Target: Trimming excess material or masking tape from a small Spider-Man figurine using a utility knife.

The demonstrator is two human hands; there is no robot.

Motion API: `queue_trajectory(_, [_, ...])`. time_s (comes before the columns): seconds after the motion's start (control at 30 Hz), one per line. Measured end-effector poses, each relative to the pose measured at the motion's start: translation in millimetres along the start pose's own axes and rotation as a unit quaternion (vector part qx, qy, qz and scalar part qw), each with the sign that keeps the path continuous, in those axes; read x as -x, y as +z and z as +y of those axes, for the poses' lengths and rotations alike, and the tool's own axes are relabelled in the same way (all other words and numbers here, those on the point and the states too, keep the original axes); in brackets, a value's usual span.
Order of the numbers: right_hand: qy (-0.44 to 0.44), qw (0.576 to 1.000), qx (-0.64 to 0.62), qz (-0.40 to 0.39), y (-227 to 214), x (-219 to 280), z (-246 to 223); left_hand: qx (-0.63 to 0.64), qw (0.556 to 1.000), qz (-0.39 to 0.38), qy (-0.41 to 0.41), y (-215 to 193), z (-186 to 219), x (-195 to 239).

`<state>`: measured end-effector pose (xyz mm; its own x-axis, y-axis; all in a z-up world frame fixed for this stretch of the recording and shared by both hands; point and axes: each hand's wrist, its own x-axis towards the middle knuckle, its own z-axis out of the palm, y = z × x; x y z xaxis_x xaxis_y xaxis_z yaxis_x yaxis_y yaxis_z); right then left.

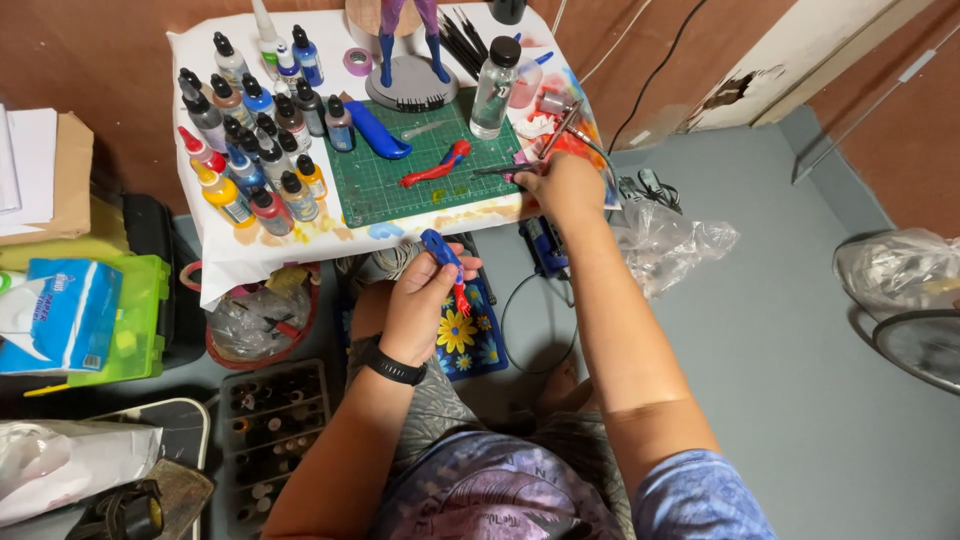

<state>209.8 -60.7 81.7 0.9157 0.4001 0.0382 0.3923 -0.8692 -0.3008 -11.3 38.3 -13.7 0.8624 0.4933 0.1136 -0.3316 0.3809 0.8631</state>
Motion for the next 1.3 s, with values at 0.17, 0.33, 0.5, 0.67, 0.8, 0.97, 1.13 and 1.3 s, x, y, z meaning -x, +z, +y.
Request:
queue_trajectory(0.17, [-0.001, 0.996, -0.08, 0.031, 29, -28, 36, 0.007, 1.0, 0.001, -0.014, -2, -3, -3])
queue_trajectory(0.33, [-0.003, 0.989, -0.127, 0.07, 39, -35, 48, 0.016, 0.999, 0.003, -0.027, -2, -7, -5])
queue_trajectory(0.5, [-0.312, 0.934, 0.032, 0.173, 55, -52, 34, 0.041, 0.999, -0.014, -0.023, -2, -16, -9])
queue_trajectory(0.67, [-0.303, 0.94, 0.114, 0.11, 73, -66, 12, 0.08, 0.996, -0.027, -0.021, 1, -14, -8])
queue_trajectory(0.8, [-0.294, 0.942, 0.113, 0.111, 89, -85, 18, 0.144, 0.988, -0.031, -0.043, -4, -11, -9])
queue_trajectory(0.97, [-0.332, 0.92, -0.086, 0.191, 46, -47, 0, 0.142, 0.988, -0.051, -0.043, -3, -4, -8])
queue_trajectory(1.13, [-0.36, 0.84, -0.309, 0.264, 18, -8, 7, 0.139, 0.988, -0.058, -0.024, 2, -9, -11])
queue_trajectory(1.3, [-0.473, 0.795, -0.375, 0.063, 1, 63, 22, 0.091, 0.994, -0.062, -0.003, 4, -18, -18])
